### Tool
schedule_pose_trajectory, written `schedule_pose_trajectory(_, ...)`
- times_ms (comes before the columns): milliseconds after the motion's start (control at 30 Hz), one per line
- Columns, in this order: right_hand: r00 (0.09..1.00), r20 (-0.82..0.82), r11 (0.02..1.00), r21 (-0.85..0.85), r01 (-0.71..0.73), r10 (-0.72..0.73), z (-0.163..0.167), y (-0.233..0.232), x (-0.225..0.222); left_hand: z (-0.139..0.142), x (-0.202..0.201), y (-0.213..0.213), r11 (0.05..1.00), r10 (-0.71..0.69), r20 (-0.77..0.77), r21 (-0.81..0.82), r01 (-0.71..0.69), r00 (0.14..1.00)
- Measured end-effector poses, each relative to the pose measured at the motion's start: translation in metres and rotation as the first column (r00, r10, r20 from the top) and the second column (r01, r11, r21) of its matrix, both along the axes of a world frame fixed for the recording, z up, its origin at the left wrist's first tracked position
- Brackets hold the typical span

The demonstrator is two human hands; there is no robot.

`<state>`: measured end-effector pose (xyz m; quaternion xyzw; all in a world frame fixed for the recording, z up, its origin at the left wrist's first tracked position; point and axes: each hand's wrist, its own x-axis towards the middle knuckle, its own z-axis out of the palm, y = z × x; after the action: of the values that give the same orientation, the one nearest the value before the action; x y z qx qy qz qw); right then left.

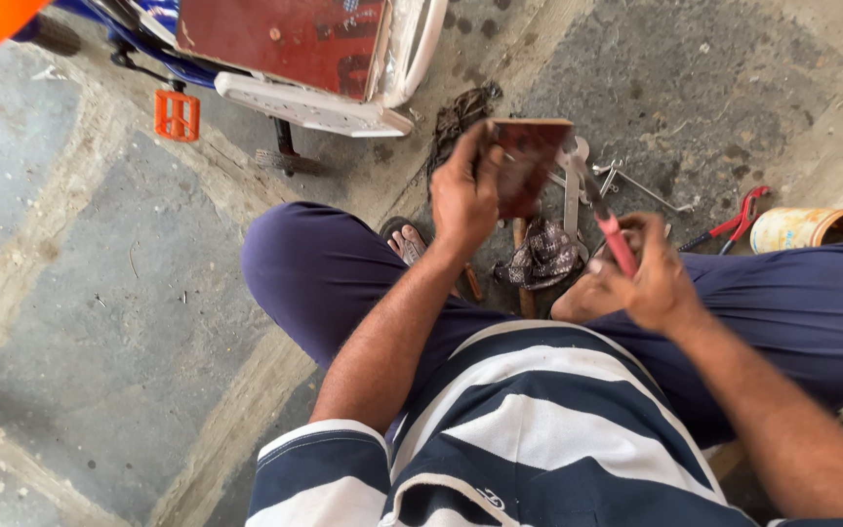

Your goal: The person sits on the floor and uses pliers to remove staples from a red rectangular board that is part of a child's bicycle seat. They then wipe the board with a cloth and place it back onto the bicycle seat frame.

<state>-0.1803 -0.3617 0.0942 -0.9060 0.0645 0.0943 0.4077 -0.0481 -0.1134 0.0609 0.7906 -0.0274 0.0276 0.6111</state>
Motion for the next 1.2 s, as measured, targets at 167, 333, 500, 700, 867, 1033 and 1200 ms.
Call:
schedule_pose_trajectory(167,0.916,-0.386,0.866,-0.414,-0.280,0.112,-0.049,-0.035,0.041,-0.011,0.007,0.007,0.967,0.124,0.080,0.214,-0.138,0.989)
schedule_pose_trajectory(333,0.636,-0.771,0.937,-0.229,-0.265,-0.008,-0.107,-0.018,0.078,-0.019,0.007,0.006,0.972,0.126,0.026,0.195,-0.129,0.992)
schedule_pose_trajectory(500,0.764,-0.636,0.841,-0.350,-0.414,0.111,-0.123,-0.009,0.075,-0.025,0.007,0.007,0.970,0.131,0.030,0.202,-0.134,0.991)
schedule_pose_trajectory(700,0.890,-0.366,0.460,-0.763,-0.454,0.272,-0.132,0.002,0.056,-0.026,0.008,0.000,0.972,0.111,0.035,0.205,-0.116,0.993)
schedule_pose_trajectory(867,0.843,-0.464,0.395,-0.745,-0.538,0.273,-0.135,0.002,0.053,-0.024,0.007,-0.002,0.975,0.106,0.022,0.196,-0.108,0.994)
schedule_pose_trajectory(1033,0.837,-0.488,0.383,-0.744,-0.547,0.246,-0.129,0.003,0.055,-0.022,0.007,0.000,0.974,0.107,0.035,0.197,-0.112,0.994)
schedule_pose_trajectory(1200,0.850,-0.447,0.334,-0.785,-0.523,0.279,-0.127,0.004,0.054,-0.021,0.007,-0.001,0.983,0.087,0.017,0.161,-0.089,0.996)
